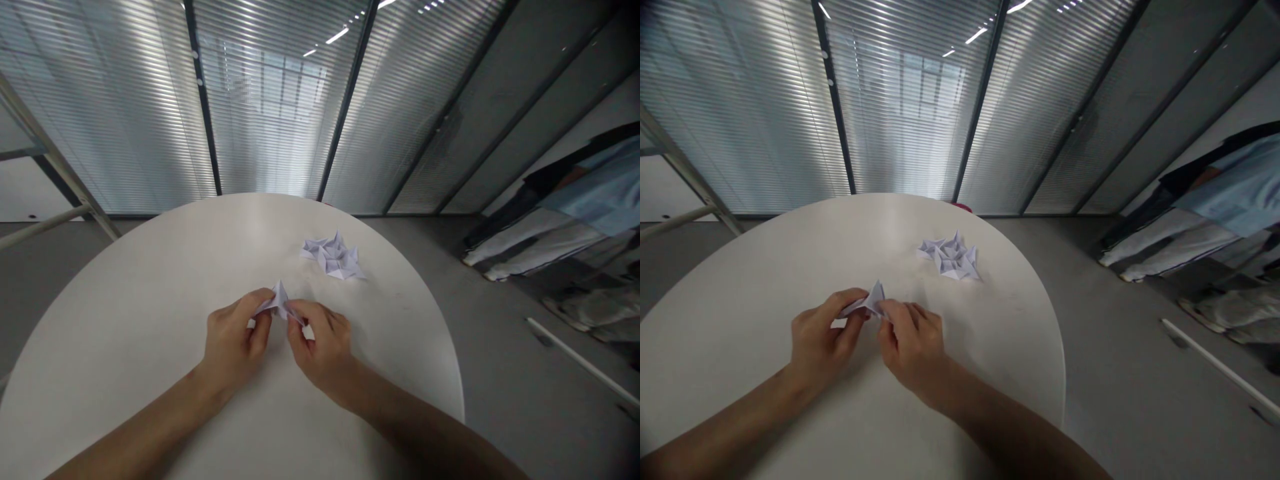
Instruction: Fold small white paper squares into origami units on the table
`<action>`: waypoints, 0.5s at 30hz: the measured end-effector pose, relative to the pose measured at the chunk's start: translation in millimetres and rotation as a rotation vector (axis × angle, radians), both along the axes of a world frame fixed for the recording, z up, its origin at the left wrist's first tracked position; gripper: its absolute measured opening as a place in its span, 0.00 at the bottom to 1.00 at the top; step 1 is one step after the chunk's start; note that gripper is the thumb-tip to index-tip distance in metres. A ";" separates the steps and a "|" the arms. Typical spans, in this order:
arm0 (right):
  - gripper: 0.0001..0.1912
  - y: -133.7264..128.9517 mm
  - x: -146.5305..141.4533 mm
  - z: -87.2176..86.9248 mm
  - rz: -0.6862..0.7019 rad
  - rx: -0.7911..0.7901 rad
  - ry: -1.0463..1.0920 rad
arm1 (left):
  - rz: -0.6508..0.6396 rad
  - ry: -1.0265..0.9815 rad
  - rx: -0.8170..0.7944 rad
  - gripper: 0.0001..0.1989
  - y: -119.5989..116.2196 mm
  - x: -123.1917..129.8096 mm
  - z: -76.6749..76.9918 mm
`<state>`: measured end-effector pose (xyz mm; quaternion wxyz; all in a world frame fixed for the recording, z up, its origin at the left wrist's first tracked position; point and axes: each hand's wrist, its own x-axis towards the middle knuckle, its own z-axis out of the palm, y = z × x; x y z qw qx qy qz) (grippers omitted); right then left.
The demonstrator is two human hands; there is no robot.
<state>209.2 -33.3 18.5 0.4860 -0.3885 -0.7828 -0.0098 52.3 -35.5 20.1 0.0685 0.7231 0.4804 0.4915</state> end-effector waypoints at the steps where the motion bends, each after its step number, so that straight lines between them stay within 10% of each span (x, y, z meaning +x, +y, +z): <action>1: 0.11 0.9 1.0 0.8 -0.002 -0.045 0.045 | -0.006 -0.061 -0.026 0.12 0.4 0.0 0.9; 15: 0.13 5.0 2.4 6.6 0.337 -0.577 0.531 | -0.168 -0.328 -0.166 0.18 3.2 -2.6 5.3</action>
